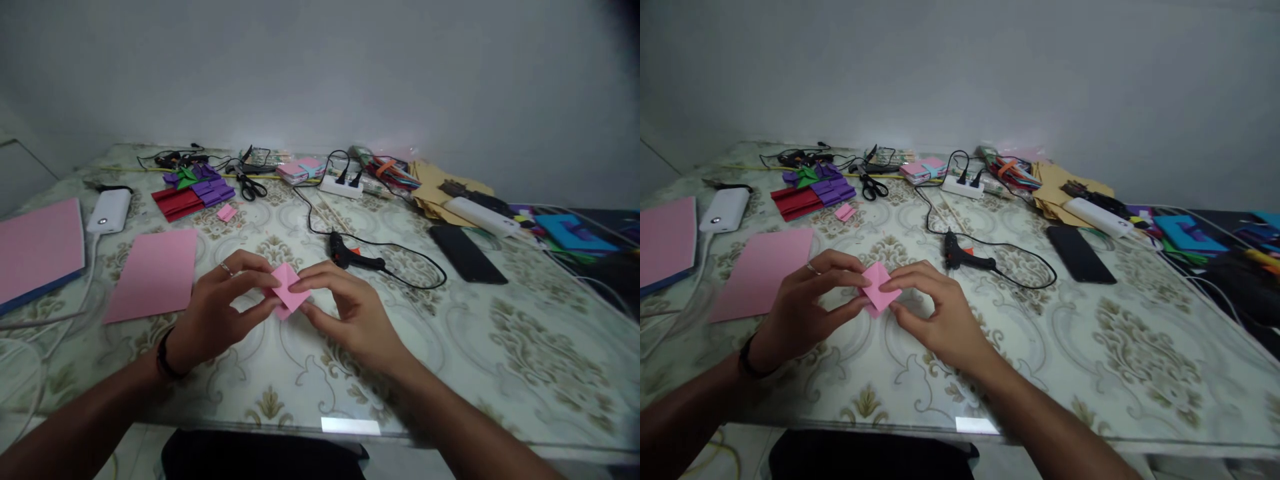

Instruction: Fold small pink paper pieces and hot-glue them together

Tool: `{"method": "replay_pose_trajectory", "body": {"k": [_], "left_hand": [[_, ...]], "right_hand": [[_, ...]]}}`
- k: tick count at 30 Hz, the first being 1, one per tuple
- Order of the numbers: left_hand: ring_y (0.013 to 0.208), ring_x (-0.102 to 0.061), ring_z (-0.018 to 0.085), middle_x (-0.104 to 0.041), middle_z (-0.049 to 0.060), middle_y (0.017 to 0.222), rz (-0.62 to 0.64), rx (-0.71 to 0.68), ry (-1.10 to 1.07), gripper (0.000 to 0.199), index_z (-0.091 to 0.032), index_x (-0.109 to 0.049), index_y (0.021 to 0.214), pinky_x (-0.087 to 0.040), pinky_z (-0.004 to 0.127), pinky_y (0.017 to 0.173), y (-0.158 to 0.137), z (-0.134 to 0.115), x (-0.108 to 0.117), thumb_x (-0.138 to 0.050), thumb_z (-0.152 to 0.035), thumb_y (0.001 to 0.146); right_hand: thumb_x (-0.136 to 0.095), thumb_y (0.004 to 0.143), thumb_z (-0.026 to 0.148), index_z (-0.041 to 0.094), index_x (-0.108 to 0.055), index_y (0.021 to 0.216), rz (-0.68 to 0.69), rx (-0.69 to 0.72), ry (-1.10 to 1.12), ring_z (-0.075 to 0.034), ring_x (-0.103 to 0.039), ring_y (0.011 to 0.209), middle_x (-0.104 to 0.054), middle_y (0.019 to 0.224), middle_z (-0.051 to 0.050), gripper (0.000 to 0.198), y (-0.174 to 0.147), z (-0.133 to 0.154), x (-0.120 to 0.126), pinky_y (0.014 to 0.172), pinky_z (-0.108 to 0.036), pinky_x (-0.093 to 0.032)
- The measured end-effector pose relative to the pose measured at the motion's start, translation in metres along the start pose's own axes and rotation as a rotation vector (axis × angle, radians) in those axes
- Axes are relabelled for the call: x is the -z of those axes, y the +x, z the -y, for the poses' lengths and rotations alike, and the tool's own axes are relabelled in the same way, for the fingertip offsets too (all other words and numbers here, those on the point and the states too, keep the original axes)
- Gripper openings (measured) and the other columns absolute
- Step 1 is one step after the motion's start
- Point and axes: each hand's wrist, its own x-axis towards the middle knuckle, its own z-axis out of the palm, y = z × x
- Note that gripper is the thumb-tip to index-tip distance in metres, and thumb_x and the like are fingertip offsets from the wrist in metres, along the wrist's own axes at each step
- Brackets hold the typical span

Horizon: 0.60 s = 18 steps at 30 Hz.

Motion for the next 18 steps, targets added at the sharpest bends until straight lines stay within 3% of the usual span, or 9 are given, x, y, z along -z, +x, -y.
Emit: {"method": "replay_pose_trajectory", "body": {"k": [4,9,18], "left_hand": [[0.098,-0.072,0.018,-0.070,0.004,0.108,0.009,0.000,0.033,0.014,-0.022,-0.071,0.098,-0.060,0.031,0.087,-0.0025,0.0004,-0.0005,-0.080,-0.016,0.089],[0.095,-0.073,0.017,-0.071,0.003,0.107,-0.012,-0.003,0.066,0.009,-0.024,-0.072,0.093,-0.061,0.030,0.083,-0.0024,-0.0005,-0.0012,-0.077,-0.018,0.092],[0.096,-0.073,0.017,-0.075,0.004,0.104,-0.012,0.073,-0.106,0.008,-0.021,-0.071,0.092,-0.059,0.029,0.087,0.0017,0.0012,0.0008,-0.077,-0.016,0.092]], "right_hand": [[-0.068,0.089,0.006,0.026,-0.078,0.106,-0.019,0.007,-0.074,-0.021,-0.070,0.102,-0.077,0.107,-0.004,0.028,0.0000,-0.0024,-0.0015,0.094,-0.039,-0.055],[-0.074,0.089,0.009,0.027,-0.080,0.107,0.013,-0.006,-0.006,-0.021,-0.072,0.103,-0.077,0.110,-0.005,0.027,0.0017,-0.0032,-0.0007,0.096,-0.039,-0.057],[-0.077,0.093,0.015,0.027,-0.082,0.105,-0.023,0.013,0.024,-0.017,-0.074,0.096,-0.080,0.103,-0.004,0.017,-0.0012,-0.0018,-0.0003,0.089,-0.031,-0.058]]}}
